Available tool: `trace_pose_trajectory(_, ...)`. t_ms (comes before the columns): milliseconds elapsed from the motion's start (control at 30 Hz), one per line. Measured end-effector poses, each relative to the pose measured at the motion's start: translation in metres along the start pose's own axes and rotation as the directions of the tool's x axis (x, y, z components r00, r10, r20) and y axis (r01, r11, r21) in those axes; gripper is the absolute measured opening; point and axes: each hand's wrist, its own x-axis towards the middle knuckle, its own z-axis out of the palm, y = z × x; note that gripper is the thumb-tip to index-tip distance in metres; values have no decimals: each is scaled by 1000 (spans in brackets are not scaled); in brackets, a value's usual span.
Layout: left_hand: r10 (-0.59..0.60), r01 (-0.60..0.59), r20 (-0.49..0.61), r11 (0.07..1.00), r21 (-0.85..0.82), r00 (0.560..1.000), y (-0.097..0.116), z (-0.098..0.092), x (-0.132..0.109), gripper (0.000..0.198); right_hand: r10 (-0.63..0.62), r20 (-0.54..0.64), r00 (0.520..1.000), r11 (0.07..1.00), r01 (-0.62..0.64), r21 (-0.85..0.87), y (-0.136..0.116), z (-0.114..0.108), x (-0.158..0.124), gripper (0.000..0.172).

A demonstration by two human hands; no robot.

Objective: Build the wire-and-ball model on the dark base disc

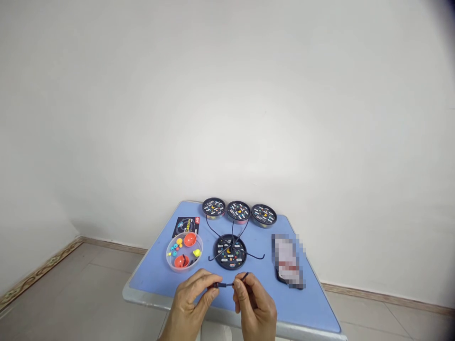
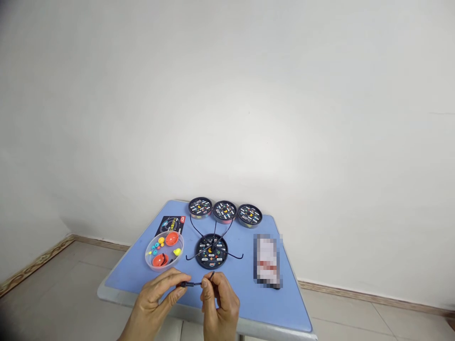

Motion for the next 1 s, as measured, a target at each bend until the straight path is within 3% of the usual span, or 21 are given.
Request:
trace_pose_trajectory(567,-36,35,15,998,48,999,-8,4,-7,17,-7,11,1000,1000,7,-24,9,4,-4,23)
trace_pose_trajectory(833,45,-44,-55,999,18,997,-14,13,-19,13,30,-15,999,999,-30,-21,24,8,-14,30)
trace_pose_trajectory(1000,60,-58,-79,998,22,995,-20,21,-21,13,123,-25,992,992,-124,-7,31,5,-14,36)
